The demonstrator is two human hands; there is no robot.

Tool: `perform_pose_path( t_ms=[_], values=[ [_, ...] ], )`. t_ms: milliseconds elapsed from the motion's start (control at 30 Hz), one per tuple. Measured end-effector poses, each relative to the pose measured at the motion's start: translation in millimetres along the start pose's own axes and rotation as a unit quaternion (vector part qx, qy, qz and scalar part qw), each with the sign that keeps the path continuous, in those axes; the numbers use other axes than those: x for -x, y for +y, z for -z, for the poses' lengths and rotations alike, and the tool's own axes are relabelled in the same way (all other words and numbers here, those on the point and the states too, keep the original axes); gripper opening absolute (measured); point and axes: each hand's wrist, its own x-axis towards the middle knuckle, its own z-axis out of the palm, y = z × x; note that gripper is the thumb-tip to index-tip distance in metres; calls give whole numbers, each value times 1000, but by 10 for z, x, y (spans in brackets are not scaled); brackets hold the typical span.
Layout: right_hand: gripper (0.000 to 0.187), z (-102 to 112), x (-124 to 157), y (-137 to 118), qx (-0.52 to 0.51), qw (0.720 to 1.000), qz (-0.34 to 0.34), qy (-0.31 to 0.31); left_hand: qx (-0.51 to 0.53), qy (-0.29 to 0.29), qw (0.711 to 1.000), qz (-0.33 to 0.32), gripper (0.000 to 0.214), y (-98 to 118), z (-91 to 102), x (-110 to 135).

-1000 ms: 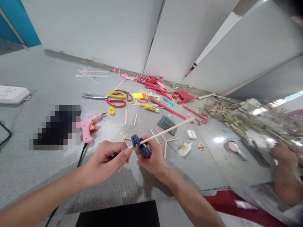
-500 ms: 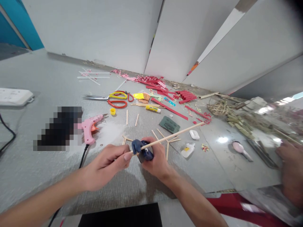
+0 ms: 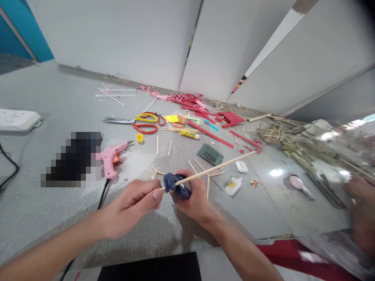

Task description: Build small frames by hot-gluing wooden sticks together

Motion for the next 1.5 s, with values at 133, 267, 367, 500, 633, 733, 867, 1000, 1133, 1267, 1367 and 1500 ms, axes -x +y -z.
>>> perform_pose_path(
  t_ms=[133, 267, 367, 500, 633, 733, 867, 1000, 1133, 1267, 1367, 1500],
  values=[
    [41, 3, 17, 20, 3, 1000, -2, -7, -2, -1, 1000, 1, 50, -3, 6, 0],
    [40, 3, 36, 44, 15, 1000, -2, -6, -1, -6, 1000, 7, 50, -33, 13, -2],
    [40, 6, 36, 43, 18, 1000, -6, -8, 3, -10, 1000, 11, 49, -46, 15, -1],
    [40, 10, 19, 24, 17, 1000, 5, -8, 0, -8, 1000, 15, 49, -51, 17, 4],
    [38, 8, 1, 0, 20, 1000, 7, 3, -1, -11, 1000, 13, 49, -60, 16, 12],
    [38, 8, -10, -25, 16, 1000, 5, 9, 7, -13, 1000, 14, 49, -60, 12, 10],
    [38, 7, -17, -54, 13, 1000, -1, 8, 22, -11, 999, 20, 49, -48, 9, 0],
    [34, -14, -5, -54, 18, 999, -28, 9, 34, -4, 999, 20, 48, -58, 3, -5],
    [26, -21, -11, -69, 11, 997, -72, -11, 61, 11, 998, 30, 47, -72, -21, -26],
    [10, 4, -52, -129, 7, 990, -133, -51, 129, 51, 989, 51, 46, -74, -60, -75],
    [8, 18, -80, -175, 2, 981, -176, -79, 209, 62, 973, 75, 46, -90, -74, -103],
    [13, 26, -109, -221, -1, 978, -191, -87, 274, 60, 954, 105, 45, -117, -59, -121]
  ],
)
